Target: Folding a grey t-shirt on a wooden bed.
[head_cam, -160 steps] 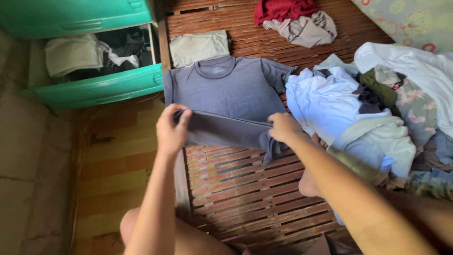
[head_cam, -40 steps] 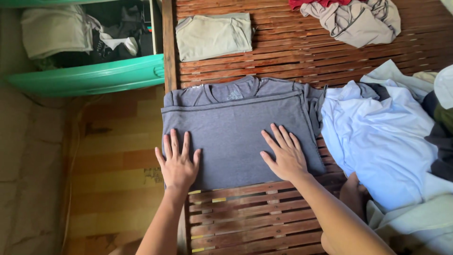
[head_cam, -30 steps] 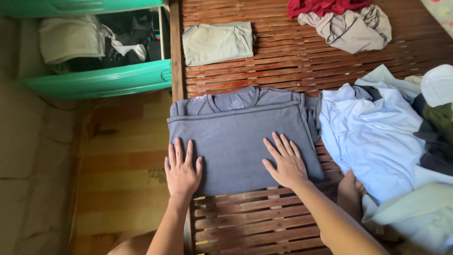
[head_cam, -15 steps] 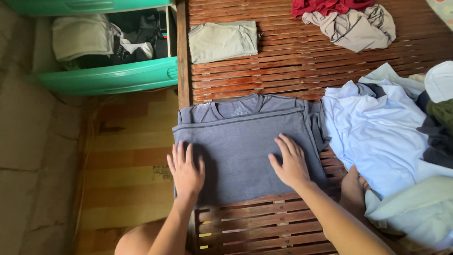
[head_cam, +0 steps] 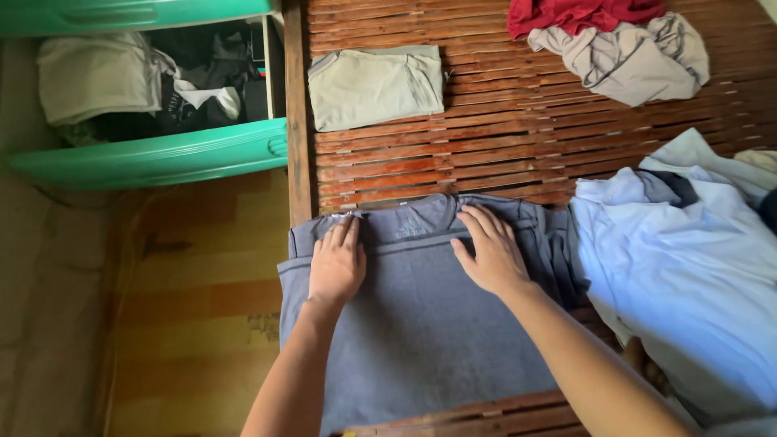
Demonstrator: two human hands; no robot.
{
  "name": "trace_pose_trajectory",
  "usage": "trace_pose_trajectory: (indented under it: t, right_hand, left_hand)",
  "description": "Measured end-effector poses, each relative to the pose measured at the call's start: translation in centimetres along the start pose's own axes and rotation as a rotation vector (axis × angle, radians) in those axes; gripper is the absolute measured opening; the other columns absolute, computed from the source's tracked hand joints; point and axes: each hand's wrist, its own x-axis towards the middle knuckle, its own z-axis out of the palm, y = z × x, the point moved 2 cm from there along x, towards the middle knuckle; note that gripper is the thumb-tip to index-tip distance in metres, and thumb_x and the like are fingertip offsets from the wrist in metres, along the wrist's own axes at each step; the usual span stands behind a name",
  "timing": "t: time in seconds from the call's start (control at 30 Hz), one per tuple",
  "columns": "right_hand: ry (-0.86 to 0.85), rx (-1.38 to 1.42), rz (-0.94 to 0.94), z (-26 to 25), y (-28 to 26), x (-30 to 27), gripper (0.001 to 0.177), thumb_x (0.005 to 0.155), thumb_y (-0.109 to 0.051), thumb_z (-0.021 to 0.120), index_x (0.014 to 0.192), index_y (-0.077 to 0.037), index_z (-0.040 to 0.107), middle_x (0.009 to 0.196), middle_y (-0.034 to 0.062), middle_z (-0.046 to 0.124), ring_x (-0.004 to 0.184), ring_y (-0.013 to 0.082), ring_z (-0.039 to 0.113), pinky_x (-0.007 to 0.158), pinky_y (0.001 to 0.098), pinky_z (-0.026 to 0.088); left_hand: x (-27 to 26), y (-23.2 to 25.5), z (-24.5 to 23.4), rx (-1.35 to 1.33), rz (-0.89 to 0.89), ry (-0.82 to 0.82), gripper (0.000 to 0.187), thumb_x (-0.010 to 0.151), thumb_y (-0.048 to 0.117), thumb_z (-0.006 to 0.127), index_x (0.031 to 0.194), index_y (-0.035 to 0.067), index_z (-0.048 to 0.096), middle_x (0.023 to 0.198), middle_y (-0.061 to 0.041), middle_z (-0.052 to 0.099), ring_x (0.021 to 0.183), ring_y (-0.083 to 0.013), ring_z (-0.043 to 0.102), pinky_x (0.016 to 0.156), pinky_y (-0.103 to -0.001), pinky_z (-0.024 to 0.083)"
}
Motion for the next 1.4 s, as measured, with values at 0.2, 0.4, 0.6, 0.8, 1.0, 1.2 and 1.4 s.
trace_pose_trajectory:
  t: [0.2, 0.4, 0.6, 0.8, 1.0, 1.2, 1.4]
  right_hand:
    - [-0.038, -0.207, -0.113, 1.4, 0.5, 0.8, 0.063, 0.097, -0.041, 0.054, 0.154, -0.017, 0.043, 0.165, 0.0052, 0.034, 0.151, 0.0255, 0.031, 0.120, 0.0472, 0.023]
    - [-0.122, -0.265, -0.002, 1.1, 0.9, 1.8, 0.071, 0.094, -0.053, 0.053, 0.157, -0.024, 0.035, 0.167, 0.0069, 0.024, 0.151, 0.0276, 0.024, 0.117, 0.0483, 0.021]
    - [0.241, 0.004, 0.052, -1.1, 3.9, -1.2, 0.047, 0.094, -0.038, 0.068, 0.133, -0.013, 0.063, 0.158, 0.0120, 0.049, 0.143, 0.0343, 0.047, 0.116, 0.0494, 0.037]
    - [0.394, -0.083, 0.178, -2.2, 8.5, -5.0, 0.033, 0.095, -0.027, 0.070, 0.123, -0.009, 0.070, 0.130, 0.0104, 0.063, 0.120, 0.0361, 0.058, 0.105, 0.0461, 0.046]
    - [0.216, -0.084, 0.367, -2.6, 9.4, -3.3, 0.043, 0.085, -0.034, 0.081, 0.119, -0.010, 0.072, 0.119, 0.0091, 0.066, 0.117, 0.0346, 0.056, 0.100, 0.0466, 0.046]
    - [0.157, -0.019, 0.546, -1.3, 12.3, -2.1, 0.056, 0.072, -0.031, 0.091, 0.122, -0.014, 0.072, 0.098, 0.0039, 0.075, 0.109, 0.0313, 0.058, 0.104, 0.0520, 0.037]
    - [0.157, 0.045, 0.599, -0.7, 13.5, -2.5, 0.031, 0.077, -0.032, 0.089, 0.095, -0.009, 0.078, 0.090, 0.0064, 0.076, 0.086, 0.0269, 0.069, 0.094, 0.0482, 0.046]
  left_hand:
    - [0.7, -0.1, -1.4, 0.319, 0.079, 0.095, 0.066, 0.100, 0.044, 0.043, 0.155, 0.005, 0.040, 0.163, -0.013, 0.035, 0.151, -0.0299, 0.029, 0.122, -0.051, 0.018]
    - [0.9, -0.6, -1.8, 0.292, 0.009, 0.094, 0.073, 0.099, 0.052, 0.044, 0.156, 0.008, 0.038, 0.163, -0.015, 0.032, 0.151, -0.0310, 0.026, 0.121, -0.060, 0.011]
    - [-1.9, -1.7, -4.9, 0.193, -0.107, 0.267, 0.059, 0.097, 0.036, 0.059, 0.146, 0.003, 0.051, 0.153, -0.018, 0.047, 0.148, -0.0364, 0.036, 0.122, -0.061, 0.017]
    - [-5.4, -3.7, -6.8, -0.038, -0.367, 0.385, 0.035, 0.092, 0.027, 0.069, 0.121, 0.007, 0.068, 0.113, -0.016, 0.063, 0.109, -0.0370, 0.057, 0.099, -0.052, 0.044]
    - [-7.2, -6.0, -5.2, -0.231, -0.509, 0.377, 0.030, 0.087, 0.028, 0.076, 0.106, 0.006, 0.073, 0.090, -0.012, 0.066, 0.084, -0.0303, 0.064, 0.080, -0.043, 0.053]
    - [-7.2, -6.2, -5.5, -0.451, -0.676, 0.272, 0.035, 0.077, 0.028, 0.084, 0.102, 0.006, 0.074, 0.087, -0.011, 0.067, 0.078, -0.0263, 0.066, 0.078, -0.039, 0.055]
    - [-6.9, -9.2, -2.3, -0.378, -0.684, 0.330, 0.050, 0.075, 0.030, 0.086, 0.114, 0.003, 0.069, 0.110, -0.017, 0.069, 0.100, -0.0299, 0.068, 0.089, -0.039, 0.054]
